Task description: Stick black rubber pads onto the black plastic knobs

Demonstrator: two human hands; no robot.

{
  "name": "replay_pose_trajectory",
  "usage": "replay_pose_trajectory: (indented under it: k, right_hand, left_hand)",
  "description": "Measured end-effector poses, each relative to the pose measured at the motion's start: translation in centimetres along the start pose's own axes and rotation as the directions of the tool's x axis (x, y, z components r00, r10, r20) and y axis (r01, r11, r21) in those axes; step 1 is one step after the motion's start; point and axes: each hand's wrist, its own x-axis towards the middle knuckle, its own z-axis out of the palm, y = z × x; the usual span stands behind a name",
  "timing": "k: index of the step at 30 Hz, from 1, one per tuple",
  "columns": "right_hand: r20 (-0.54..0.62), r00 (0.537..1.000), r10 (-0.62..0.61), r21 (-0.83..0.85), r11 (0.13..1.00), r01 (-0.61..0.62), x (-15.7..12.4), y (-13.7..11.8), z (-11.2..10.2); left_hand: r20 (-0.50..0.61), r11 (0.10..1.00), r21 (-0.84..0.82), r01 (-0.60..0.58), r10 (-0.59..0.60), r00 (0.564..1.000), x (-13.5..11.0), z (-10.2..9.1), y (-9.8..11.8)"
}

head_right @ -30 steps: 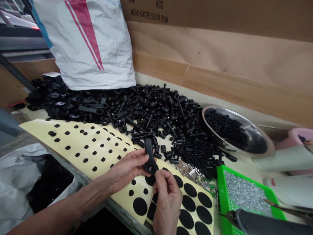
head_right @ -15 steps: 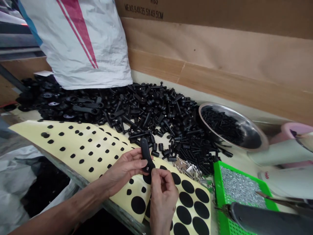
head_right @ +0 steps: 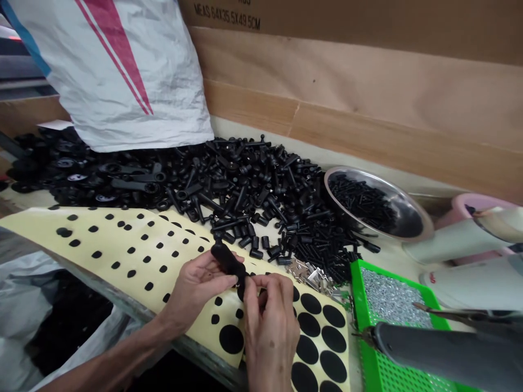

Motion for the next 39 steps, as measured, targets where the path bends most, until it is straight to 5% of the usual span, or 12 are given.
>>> replay_pose_trajectory:
  k: [7, 12, 15, 20, 31, 39]
  right_hand:
    - [-0.085, 0.993, -0.087, -0.241, 0.968, 0.064, -0.9, -1.7, -0.4]
    - [0.052, 0.997, 0.058, -0.076, 0.996, -0.054, -1.2, -1.6, -0.8]
    - [0.194, 0.971, 0.139, 0.176, 0.969, -0.173, -1.5, -1.1, -1.0]
    - [0.331, 0.897, 0.293, 0.627, 0.642, -0.441, -2.1, -1.2, -1.4]
    - [0.316, 0.923, 0.218, 0.711, 0.591, -0.383, -2.7, -2.4, -0.4]
    - [0.437, 0.891, 0.119, 0.682, 0.603, -0.415, -4.1, -4.0, -0.1]
  left_hand:
    - [-0.025, 0.997, -0.080, -0.017, 0.015, 1.000, -1.0, 0.5, 0.3]
    - [-0.057, 0.991, -0.084, -0.100, 0.095, 0.994, -2.5, 0.6, 1.3]
    - [-0.050, 0.987, -0.136, -0.089, 0.083, 0.995, -2.9, 0.4, 1.8]
    - [0.061, 0.964, -0.253, 0.081, -0.068, 0.996, -2.9, -0.3, 1.7]
    - [0.194, 0.982, -0.184, 0.051, -0.015, 0.981, -4.5, -0.9, 2.4]
    - [0.117, 0.993, -0.115, 0.038, -0.025, 0.993, -5.3, -1.2, 2.2]
